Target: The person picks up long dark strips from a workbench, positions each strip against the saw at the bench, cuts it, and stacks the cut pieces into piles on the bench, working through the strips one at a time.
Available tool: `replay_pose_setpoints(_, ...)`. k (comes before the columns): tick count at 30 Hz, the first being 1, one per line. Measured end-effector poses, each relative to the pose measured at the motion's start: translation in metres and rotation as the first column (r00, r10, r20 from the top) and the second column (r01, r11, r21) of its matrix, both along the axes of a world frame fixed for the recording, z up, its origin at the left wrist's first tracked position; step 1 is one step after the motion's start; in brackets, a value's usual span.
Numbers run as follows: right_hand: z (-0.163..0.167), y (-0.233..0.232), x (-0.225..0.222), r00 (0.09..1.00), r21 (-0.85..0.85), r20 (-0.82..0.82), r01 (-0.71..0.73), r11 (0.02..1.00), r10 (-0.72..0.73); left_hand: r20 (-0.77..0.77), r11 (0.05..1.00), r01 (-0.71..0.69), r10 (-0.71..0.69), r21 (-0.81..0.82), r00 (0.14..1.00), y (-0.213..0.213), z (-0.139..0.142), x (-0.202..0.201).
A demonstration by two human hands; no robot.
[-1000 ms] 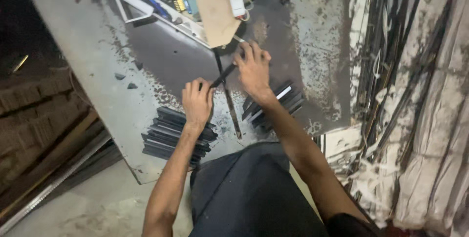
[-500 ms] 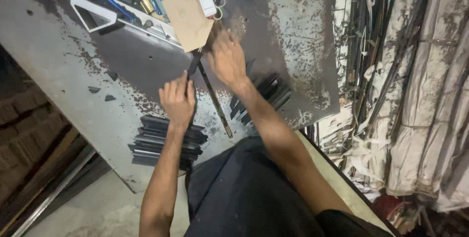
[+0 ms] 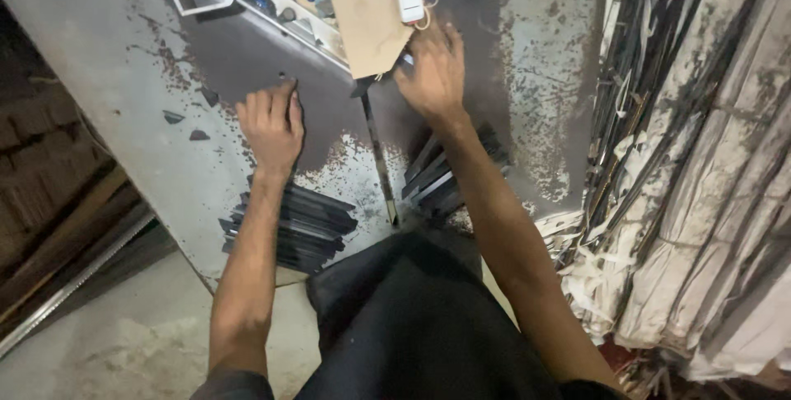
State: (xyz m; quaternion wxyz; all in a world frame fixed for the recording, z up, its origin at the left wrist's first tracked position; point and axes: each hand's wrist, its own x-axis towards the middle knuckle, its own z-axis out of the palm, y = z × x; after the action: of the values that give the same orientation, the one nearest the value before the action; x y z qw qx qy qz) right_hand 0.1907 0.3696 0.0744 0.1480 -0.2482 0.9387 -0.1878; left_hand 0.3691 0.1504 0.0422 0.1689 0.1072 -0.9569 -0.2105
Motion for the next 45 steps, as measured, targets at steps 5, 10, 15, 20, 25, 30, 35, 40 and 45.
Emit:
replay_pose_setpoints(5, -0.001, 0.0, 0.004, 0.994, 0.002, -0.109, -0.017, 1.0, 0.017, 0.012, 0.999, -0.036, 0.036, -0.022, 0.999, -0.001, 0.001, -0.002)
replay_pose_setpoints(10, 0.009, 0.001, 0.013, 0.987, 0.043, -0.156, -0.042, 0.998, 0.049, -0.031, 1.0, -0.031, 0.031, 0.003, 0.999, 0.001, 0.016, -0.005)
replay_pose_setpoints(15, 0.019, 0.055, 0.064, 0.968, 0.079, -0.213, -0.118, 0.99, 0.133, -0.073, 0.98, -0.055, 0.07, 0.189, 0.995, 0.02, 0.036, 0.021)
replay_pose_setpoints(20, 0.027, 0.127, 0.145, 0.961, 0.132, -0.225, -0.133, 0.982, 0.16, 0.386, 0.953, 0.303, -0.276, -0.008, 0.88, 0.039, 0.081, 0.122)
replay_pose_setpoints(25, 0.029, 0.147, 0.181, 0.942, 0.031, -0.309, -0.126, 0.992, 0.129, 0.437, 0.863, 0.478, -0.372, -0.16, 0.819, 0.043, 0.091, 0.17)
replay_pose_setpoints(30, 0.04, 0.153, 0.205, 0.957, -0.093, -0.267, -0.141, 0.986, 0.111, 0.611, 0.761, 0.64, -0.457, -0.108, 0.646, 0.053, 0.077, 0.168)
replay_pose_setpoints(35, 0.04, 0.159, 0.212, 0.978, -0.252, -0.206, -0.085, 0.964, 0.032, 0.482, 0.759, 0.651, -0.567, -0.008, 0.668, 0.051, 0.075, 0.181)
replay_pose_setpoints(40, 0.035, 0.159, 0.211, 0.989, -0.288, -0.143, -0.083, 0.954, 0.043, 0.376, 0.761, 0.634, -0.552, -0.138, 0.744, 0.052, 0.057, 0.184)
replay_pose_setpoints(45, 0.049, 0.152, 0.211, 0.986, -0.361, -0.153, -0.122, 0.925, 0.07, 0.308, 0.827, 0.551, -0.497, -0.116, 0.811, 0.06, 0.058, 0.173)
